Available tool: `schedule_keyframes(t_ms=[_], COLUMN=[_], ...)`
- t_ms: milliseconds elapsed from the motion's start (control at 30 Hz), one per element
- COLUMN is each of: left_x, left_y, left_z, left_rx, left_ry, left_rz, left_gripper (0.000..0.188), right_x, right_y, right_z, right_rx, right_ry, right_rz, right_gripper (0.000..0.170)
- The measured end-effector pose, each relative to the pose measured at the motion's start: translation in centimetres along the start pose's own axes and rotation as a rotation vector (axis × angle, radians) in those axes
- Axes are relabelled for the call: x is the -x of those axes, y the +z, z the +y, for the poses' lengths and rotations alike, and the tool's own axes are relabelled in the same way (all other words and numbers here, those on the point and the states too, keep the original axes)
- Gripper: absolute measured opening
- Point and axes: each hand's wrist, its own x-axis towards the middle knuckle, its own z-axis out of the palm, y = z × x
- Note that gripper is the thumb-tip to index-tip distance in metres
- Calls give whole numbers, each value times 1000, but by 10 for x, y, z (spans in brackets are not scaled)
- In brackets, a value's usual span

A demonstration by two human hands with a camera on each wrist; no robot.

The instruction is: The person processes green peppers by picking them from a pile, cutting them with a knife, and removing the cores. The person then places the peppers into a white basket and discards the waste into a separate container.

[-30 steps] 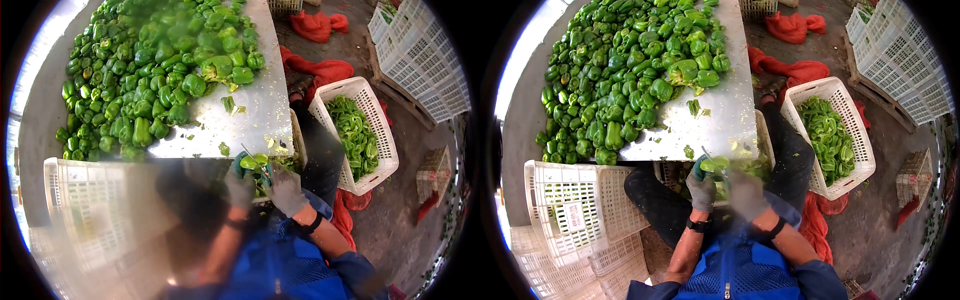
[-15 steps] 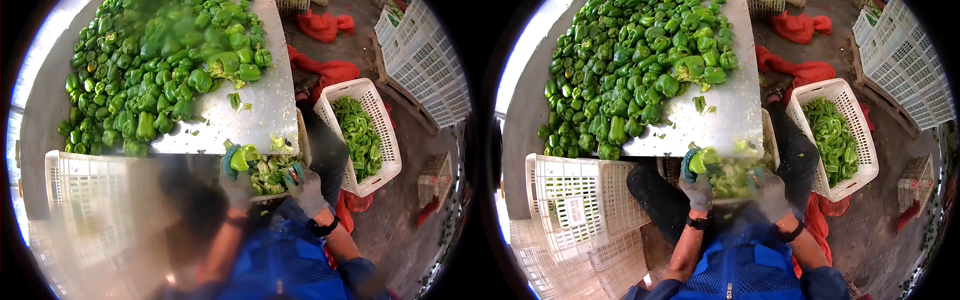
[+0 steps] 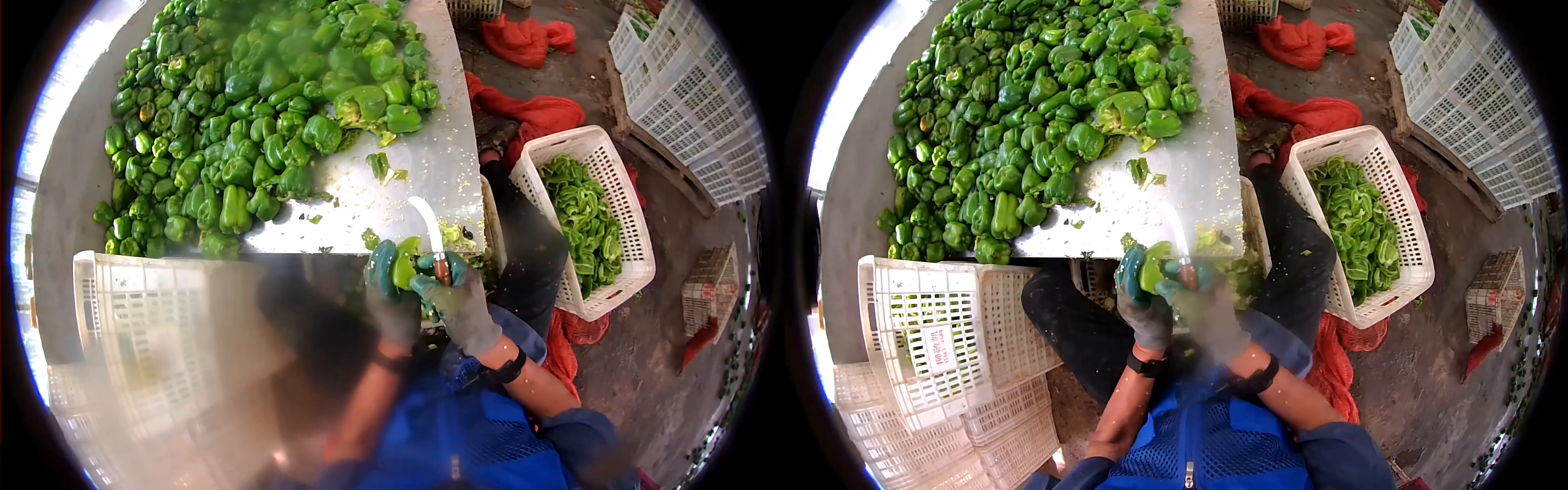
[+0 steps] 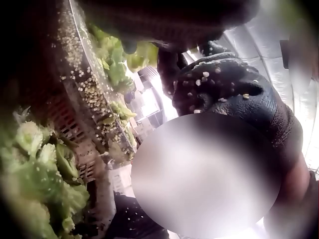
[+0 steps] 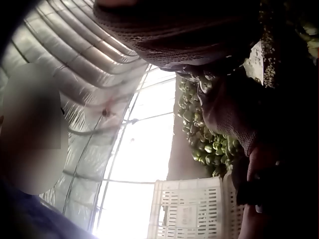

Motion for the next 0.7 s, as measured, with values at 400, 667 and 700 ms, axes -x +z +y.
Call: schedule_keyframes(t_ms=[400,667,700], left_x=[-14,-16,-19], left_y=[-1,2,3], left_z=[-12,-35,-30], left_rx=[-11,-18,-12], left_ry=[86,-211,-255], left_rz=[23,23,33], left_gripper=[55,66,63], right_x=[-18,-90,-109], right_y=[6,-33,-41], right_z=[-23,-77,-36], right_rx=[38,29,253], right_ry=[-21,208,-119], right_rz=[-189,-312,-230], right_gripper=[31,30,29])
